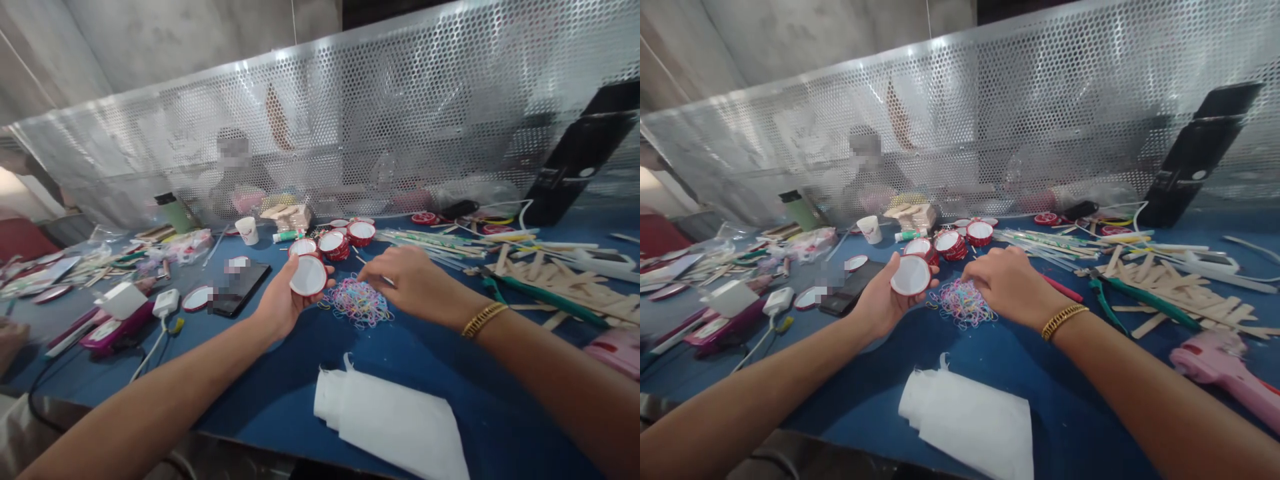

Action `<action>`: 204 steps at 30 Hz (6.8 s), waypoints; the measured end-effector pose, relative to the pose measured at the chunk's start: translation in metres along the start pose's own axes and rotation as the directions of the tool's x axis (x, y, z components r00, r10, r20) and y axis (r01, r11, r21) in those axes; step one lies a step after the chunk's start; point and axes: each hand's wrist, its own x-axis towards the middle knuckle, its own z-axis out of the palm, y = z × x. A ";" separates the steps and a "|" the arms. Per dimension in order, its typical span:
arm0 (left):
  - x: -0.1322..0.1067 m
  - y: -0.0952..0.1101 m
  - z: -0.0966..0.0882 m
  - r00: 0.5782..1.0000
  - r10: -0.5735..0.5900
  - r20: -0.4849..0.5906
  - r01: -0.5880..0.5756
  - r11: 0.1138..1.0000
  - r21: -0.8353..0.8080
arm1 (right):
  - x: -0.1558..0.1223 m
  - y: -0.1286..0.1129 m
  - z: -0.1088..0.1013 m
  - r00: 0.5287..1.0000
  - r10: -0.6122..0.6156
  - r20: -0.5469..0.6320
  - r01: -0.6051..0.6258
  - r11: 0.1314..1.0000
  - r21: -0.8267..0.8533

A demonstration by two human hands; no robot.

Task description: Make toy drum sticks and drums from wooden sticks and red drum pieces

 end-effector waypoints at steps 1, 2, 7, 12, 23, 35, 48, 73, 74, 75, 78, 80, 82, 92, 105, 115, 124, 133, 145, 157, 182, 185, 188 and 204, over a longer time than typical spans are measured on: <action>0.000 0.000 0.001 1.000 0.002 -0.004 -0.002 1.000 0.004 | -0.001 -0.001 -0.001 1.000 0.005 -0.002 -0.005 1.000 0.020; -0.001 0.000 0.002 1.000 0.005 -0.009 -0.005 1.000 0.007 | -0.001 -0.003 -0.001 1.000 0.018 0.009 -0.018 0.999 0.027; 0.000 0.002 0.006 1.000 -0.010 -0.029 0.010 1.000 0.024 | -0.003 -0.011 0.001 0.992 0.092 0.092 -0.088 0.995 -0.044; 0.001 0.003 0.007 0.999 -0.029 -0.037 0.030 0.999 0.029 | -0.003 -0.017 0.012 0.990 0.056 0.126 -0.039 0.990 -0.136; -0.002 -0.003 0.004 1.000 -0.023 0.015 0.022 0.997 0.076 | -0.010 -0.011 0.014 0.967 0.225 -0.120 -0.200 0.961 0.190; -0.004 -0.009 0.008 0.995 0.102 -0.006 -0.097 0.957 0.272 | -0.011 -0.009 0.026 0.931 0.364 -0.035 -0.265 0.738 0.620; 0.001 -0.018 0.004 0.894 0.323 0.311 -0.441 0.502 0.744 | -0.005 -0.032 0.033 0.878 0.471 0.087 -0.307 0.415 0.857; 0.003 -0.011 0.004 0.914 0.334 0.231 -0.392 0.577 0.716 | -0.005 -0.032 0.031 0.808 0.582 -0.095 -0.261 0.498 0.827; 0.002 -0.011 0.005 0.914 0.337 0.227 -0.392 0.585 0.710 | -0.005 -0.034 0.031 0.813 0.574 -0.104 -0.256 0.511 0.821; 0.001 -0.011 0.006 0.912 0.335 0.236 -0.399 0.591 0.702 | -0.006 -0.036 0.031 0.819 0.564 -0.108 -0.251 0.521 0.816; -0.002 -0.011 0.008 0.901 0.318 0.294 -0.431 0.588 0.685 | -0.006 -0.042 0.032 0.835 0.540 -0.109 -0.238 0.532 0.813; -0.005 -0.011 0.009 0.896 0.315 0.313 -0.442 0.564 0.698 | -0.007 -0.046 0.033 0.843 0.527 -0.102 -0.238 0.537 0.809; -0.007 -0.012 0.010 0.892 0.318 0.320 -0.448 0.540 0.713 | -0.007 -0.049 0.034 0.852 0.515 -0.097 -0.239 0.547 0.802; -0.008 -0.012 0.011 0.863 0.361 0.353 -0.496 0.480 0.723 | -0.007 -0.054 0.029 0.884 0.466 -0.038 -0.269 0.573 0.774; 0.000 -0.009 0.007 0.874 0.423 0.240 -0.470 0.610 0.638 | -0.017 -0.060 -0.021 0.989 0.042 0.138 -0.138 -0.004 0.990; -0.006 -0.014 0.003 0.950 0.252 0.186 -0.308 0.859 0.408 | -0.014 -0.036 0.008 0.907 0.412 -0.083 -0.136 0.473 0.871; -0.007 -0.016 0.007 0.967 0.247 0.069 -0.256 0.909 0.330 | -0.019 -0.047 0.035 0.971 0.140 -0.195 -0.043 0.901 0.433; -0.012 -0.017 0.012 0.980 0.200 0.018 -0.193 0.914 0.358 | -0.019 -0.051 0.036 0.971 0.137 -0.194 -0.049 0.915 0.400; -0.018 -0.016 0.015 0.999 0.044 0.031 -0.053 0.903 0.426 | -0.019 -0.049 0.042 0.963 0.158 -0.217 -0.060 0.914 0.402; -0.015 -0.015 0.009 0.989 0.055 0.135 -0.122 0.822 0.557 | -0.021 -0.048 0.033 0.984 0.059 -0.171 0.004 0.937 0.350; -0.016 -0.014 0.007 0.978 0.065 0.197 -0.159 0.846 0.509 | -0.020 -0.048 0.031 0.990 0.022 -0.141 0.038 0.910 0.412; -0.017 -0.013 0.009 0.983 0.054 0.178 -0.135 0.864 0.485 | -0.020 -0.048 0.031 0.988 0.037 -0.152 0.029 0.911 0.411; -0.018 -0.012 0.011 0.986 0.052 0.157 -0.119 0.884 0.453 | -0.021 -0.047 0.033 0.986 0.042 -0.164 0.028 0.913 0.407; -0.009 -0.007 0.010 0.993 -0.003 -0.118 0.004 1.000 0.008 | -0.013 -0.048 0.037 0.983 0.061 -0.172 0.056 0.796 0.603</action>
